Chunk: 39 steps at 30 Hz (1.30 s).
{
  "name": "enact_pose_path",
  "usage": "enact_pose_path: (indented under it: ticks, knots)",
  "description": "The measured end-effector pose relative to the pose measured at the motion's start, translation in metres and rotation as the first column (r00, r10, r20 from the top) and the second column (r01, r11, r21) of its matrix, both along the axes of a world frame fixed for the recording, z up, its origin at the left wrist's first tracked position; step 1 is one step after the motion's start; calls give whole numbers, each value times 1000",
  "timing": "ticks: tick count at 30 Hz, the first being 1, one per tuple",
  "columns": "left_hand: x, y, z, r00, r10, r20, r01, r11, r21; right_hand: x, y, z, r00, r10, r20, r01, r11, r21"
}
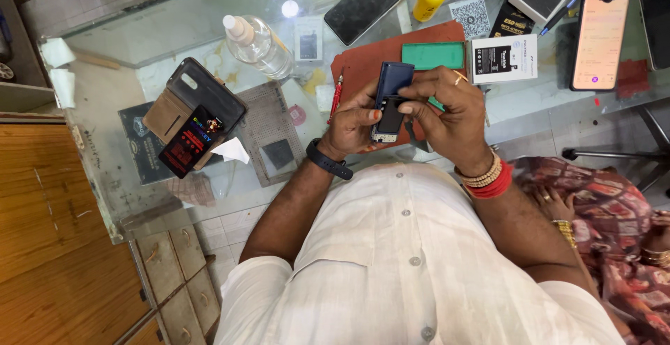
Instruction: The person disassembles a small mobile phone, removes the back cover and battery, and uses a screwdriver to work on the internal components. They then reassemble the phone by replacing the battery and back cover.
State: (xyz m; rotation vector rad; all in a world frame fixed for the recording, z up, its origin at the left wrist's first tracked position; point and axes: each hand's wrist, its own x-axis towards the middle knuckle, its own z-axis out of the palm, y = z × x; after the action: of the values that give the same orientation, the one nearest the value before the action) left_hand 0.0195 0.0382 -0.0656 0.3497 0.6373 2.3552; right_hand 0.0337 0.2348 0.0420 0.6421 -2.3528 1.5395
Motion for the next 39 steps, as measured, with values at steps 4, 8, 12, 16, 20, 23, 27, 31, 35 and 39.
enact_pose_path:
  ticks: [4, 8, 12, 16, 20, 23, 27, 31, 35, 39]
  knots:
    - [2, 3, 0, 1000, -18, 3, 18, 998, 54, 0, 4, 4, 998, 38, 59, -39, 999, 15]
    - [3, 2, -2, 1000, -4, 9, 3, 999, 35, 0, 4, 5, 982, 44, 183, -39, 999, -33]
    - [2, 2, -4, 1000, -1, 6, 0, 999, 51, -2, -1, 5, 925, 37, 377, 22, 988, -151]
    - [1, 2, -4, 1000, -8, -3, 8, 998, 57, -2, -4, 8, 992, -22, 127, 14, 998, 63]
    - [0, 2, -4, 1000, -20, 4, 19, 995, 97, -1, -6, 9, 992, -41, 122, 35, 998, 51]
    - [-1, 2, -6, 1000, -24, 20, 21, 993, 114, 0, -9, 6, 994, -51, 95, 49, 999, 16]
    - [-2, 4, -12, 999, -13, 46, 7, 991, 134, 1, -11, 3, 993, -72, 92, 74, 997, -18]
    - [-5, 5, -15, 998, -14, 58, 6, 990, 141, 0, -11, 0, 985, -95, 147, 98, 995, -14]
    - [-6, 4, -15, 998, -26, 65, 17, 990, 138, -3, -10, -2, 995, -61, 75, 61, 998, 1]
    - [-7, 5, -15, 998, -40, 55, 29, 984, 176, -4, -10, -5, 989, -64, 130, 65, 998, -4]
